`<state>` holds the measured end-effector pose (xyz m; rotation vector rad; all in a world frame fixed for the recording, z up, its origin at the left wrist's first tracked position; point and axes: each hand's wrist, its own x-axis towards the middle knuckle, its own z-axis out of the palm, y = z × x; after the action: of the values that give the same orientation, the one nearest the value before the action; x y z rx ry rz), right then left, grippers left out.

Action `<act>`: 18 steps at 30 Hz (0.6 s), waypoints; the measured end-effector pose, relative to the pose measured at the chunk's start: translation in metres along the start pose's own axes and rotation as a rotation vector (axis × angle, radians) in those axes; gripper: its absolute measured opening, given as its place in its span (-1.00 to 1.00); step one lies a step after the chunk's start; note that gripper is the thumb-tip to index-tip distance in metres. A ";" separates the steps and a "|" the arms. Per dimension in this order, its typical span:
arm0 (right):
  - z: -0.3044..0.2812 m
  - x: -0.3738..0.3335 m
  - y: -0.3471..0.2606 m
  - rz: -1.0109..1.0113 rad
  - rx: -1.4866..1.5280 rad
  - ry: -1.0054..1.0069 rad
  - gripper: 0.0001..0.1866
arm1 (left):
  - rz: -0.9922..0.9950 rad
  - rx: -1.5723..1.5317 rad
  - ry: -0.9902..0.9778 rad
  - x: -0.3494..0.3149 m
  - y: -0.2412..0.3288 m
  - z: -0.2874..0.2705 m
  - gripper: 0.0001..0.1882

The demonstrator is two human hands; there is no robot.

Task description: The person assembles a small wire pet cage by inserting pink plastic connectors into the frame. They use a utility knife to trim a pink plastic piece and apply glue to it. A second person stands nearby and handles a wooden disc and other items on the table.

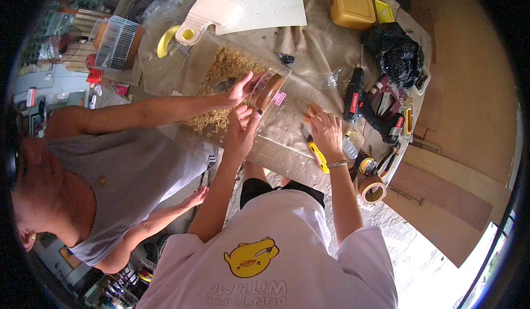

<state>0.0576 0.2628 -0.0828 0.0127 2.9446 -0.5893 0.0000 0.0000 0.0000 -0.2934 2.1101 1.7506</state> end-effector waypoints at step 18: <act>0.009 0.074 -0.082 0.408 1.424 -0.162 -0.65 | 0.029 -0.285 -0.009 0.034 0.012 0.014 -0.13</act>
<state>-0.0175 0.1819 -0.0698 0.6155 1.6782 -2.1904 -0.0338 0.0186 -0.0053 -0.3325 1.8639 2.0665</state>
